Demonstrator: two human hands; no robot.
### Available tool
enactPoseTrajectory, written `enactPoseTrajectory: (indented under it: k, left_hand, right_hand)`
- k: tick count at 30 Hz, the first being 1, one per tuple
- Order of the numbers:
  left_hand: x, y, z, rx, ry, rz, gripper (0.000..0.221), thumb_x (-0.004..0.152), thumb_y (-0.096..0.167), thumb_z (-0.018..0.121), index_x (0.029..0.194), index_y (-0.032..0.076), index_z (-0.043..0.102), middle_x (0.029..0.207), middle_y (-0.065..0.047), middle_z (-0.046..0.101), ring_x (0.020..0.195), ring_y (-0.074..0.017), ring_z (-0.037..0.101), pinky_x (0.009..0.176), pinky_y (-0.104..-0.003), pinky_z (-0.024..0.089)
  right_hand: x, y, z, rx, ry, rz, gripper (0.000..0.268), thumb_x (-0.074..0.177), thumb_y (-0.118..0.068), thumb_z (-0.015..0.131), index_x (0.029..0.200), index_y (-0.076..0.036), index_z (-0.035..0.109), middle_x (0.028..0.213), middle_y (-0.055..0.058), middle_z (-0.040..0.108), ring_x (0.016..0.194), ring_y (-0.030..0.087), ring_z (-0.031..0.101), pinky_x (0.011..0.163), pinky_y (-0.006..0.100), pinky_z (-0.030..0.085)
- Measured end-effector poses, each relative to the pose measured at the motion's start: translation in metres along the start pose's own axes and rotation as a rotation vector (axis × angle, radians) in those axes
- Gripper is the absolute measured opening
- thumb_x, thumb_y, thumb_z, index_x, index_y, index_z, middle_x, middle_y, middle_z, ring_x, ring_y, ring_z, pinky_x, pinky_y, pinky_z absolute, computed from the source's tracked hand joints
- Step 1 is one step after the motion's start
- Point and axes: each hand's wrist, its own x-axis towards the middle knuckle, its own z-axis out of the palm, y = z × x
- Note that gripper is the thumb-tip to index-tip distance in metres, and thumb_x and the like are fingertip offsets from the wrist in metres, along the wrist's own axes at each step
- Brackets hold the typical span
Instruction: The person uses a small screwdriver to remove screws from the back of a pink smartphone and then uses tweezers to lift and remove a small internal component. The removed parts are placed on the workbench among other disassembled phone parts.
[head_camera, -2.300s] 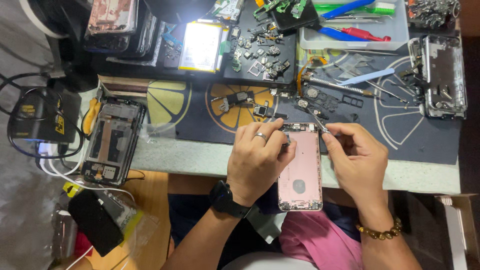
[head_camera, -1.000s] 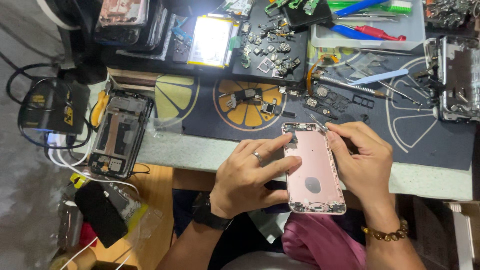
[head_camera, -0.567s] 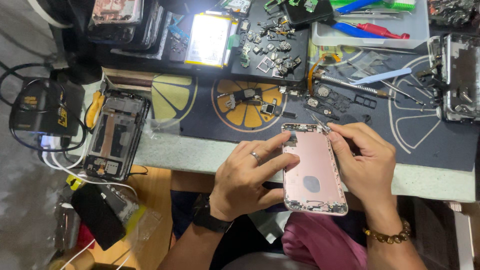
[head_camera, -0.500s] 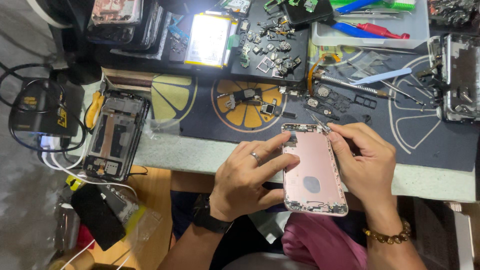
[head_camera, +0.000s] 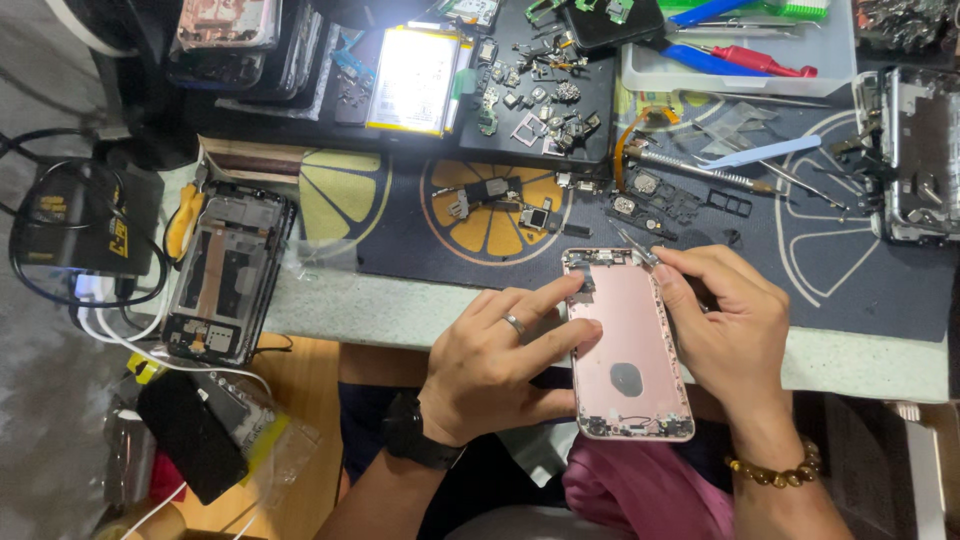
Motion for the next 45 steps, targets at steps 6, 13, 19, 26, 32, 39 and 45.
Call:
enactPoseTrajectory:
  k: [6,13,19,26,32,39,45]
  left_hand:
    - [-0.001,0.001,0.0,0.042,-0.021,0.034,0.057,0.073,0.047,0.083,0.122,0.02,0.071,0.145,-0.009,0.06,0.111,-0.0271,0.065,0.094,-0.039,0.054]
    - [0.0,0.001,0.002,0.141,-0.038,0.093,0.056,0.076,0.049,0.086,0.122,0.02,0.071,0.143,-0.007,0.06,0.115,-0.0283,0.062,0.095,-0.04,0.052]
    - [0.0,0.006,0.002,0.115,-0.012,0.063,0.054,0.074,0.047,0.086,0.12,0.022,0.071,0.141,-0.006,0.061,0.113,-0.0279,0.062,0.093,-0.04,0.051]
    - [0.0,0.012,0.001,0.108,0.004,0.031,0.053,0.073,0.045,0.086,0.118,0.022,0.072,0.139,-0.004,0.061,0.111,-0.0272,0.061,0.093,-0.04,0.05]
    - [0.0,0.011,0.0,0.18,-0.063,0.072,0.06,0.067,0.046,0.088,0.119,0.02,0.073,0.139,-0.005,0.061,0.114,-0.0272,0.059,0.098,-0.04,0.047]
    - [0.003,0.012,-0.003,0.165,-0.084,0.074,0.073,0.058,0.057,0.086,0.119,0.018,0.074,0.138,-0.006,0.06,0.115,-0.0283,0.058,0.098,-0.04,0.046]
    - [0.004,0.012,-0.003,0.156,-0.048,0.069,0.075,0.067,0.072,0.079,0.117,0.016,0.073,0.135,-0.008,0.059,0.115,-0.0293,0.057,0.097,-0.041,0.046]
  right_hand:
    - [-0.001,0.002,0.0,-0.02,0.002,0.003,0.017,0.099,-0.006,0.074,0.115,0.0,0.075,0.1,0.007,0.074,0.081,0.009,0.067,0.068,0.022,0.051]
    - [-0.014,-0.017,-0.008,0.015,0.092,0.192,0.018,0.098,-0.003,0.074,0.115,-0.001,0.072,0.094,0.006,0.071,0.079,0.008,0.062,0.068,0.021,0.049]
    - [-0.042,-0.049,-0.022,-0.178,0.115,-0.008,0.023,0.089,0.006,0.072,0.11,-0.003,0.075,0.109,0.01,0.071,0.086,0.012,0.069,0.066,0.023,0.053]
    - [-0.043,-0.056,-0.033,-0.116,0.129,-0.004,0.019,0.094,0.003,0.073,0.112,-0.001,0.074,0.112,0.009,0.073,0.093,0.011,0.07,0.081,0.023,0.054]
    - [-0.038,-0.042,-0.028,-0.108,0.124,0.0,0.015,0.094,0.002,0.076,0.109,-0.001,0.074,0.107,0.008,0.075,0.09,0.012,0.068,0.078,0.023,0.051]
    - [-0.033,-0.037,-0.024,-0.138,0.146,-0.048,0.014,0.096,0.001,0.076,0.109,-0.001,0.073,0.108,0.008,0.074,0.091,0.013,0.069,0.08,0.025,0.053]
    - [-0.031,-0.037,-0.027,-0.172,0.091,-0.028,0.015,0.094,0.001,0.076,0.108,0.0,0.074,0.104,0.009,0.073,0.086,0.014,0.071,0.074,0.025,0.054]
